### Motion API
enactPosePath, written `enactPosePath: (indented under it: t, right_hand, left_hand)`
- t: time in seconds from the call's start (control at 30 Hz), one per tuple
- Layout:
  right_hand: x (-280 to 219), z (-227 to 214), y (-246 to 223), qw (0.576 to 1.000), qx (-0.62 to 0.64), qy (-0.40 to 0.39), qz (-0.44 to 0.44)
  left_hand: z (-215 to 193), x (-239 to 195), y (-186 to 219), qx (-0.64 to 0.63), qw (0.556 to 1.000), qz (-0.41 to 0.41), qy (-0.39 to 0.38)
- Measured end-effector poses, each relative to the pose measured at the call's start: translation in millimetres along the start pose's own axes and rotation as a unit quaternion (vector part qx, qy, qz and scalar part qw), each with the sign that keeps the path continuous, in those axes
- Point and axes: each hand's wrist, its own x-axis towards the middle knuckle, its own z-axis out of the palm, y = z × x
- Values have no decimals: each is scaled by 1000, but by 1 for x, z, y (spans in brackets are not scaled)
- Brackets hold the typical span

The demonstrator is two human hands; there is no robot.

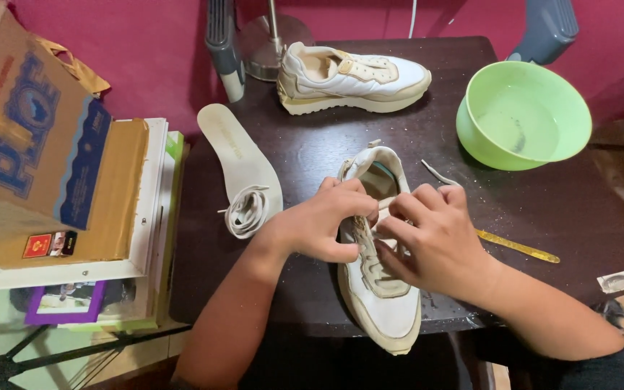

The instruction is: The person unties the shoelaces of a white sneaker placed on a table. They pull the laces through the eyelets and remove them from the shoe. A second shoe, a green bowl, and a toothbrush are visible on the table.

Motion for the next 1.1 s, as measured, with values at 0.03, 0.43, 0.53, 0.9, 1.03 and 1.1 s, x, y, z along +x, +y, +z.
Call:
enactPosePath:
  t: [0.03, 0.43, 0.53, 0.9, 1.03, 1.1]
  right_hand:
    - [1, 0, 0, 999, 29, -16, 5]
    - [-4, 20, 7, 997, 53, 4, -56]
    - [-10, 20, 8, 997, 58, 53, -27]
    - [-15, -23, 35, 991, 4, -76, 107]
    - [-2, -1, 0, 999, 25, -14, -27]
    - [-2, 2, 0, 999, 32, -20, -37]
  left_hand:
    - [2, 0, -2, -2, 1000, -4, -1]
    - [1, -2, -9, -26, 1000, 13, -2]
    - [-1, 0, -8, -23, 1000, 11, -11]
    - [-4, 1, 0, 52, 996, -9, -74]
    - [5, 0, -9, -11, 1000, 1, 11]
    - [4, -1, -8, -12, 1000, 3, 7]
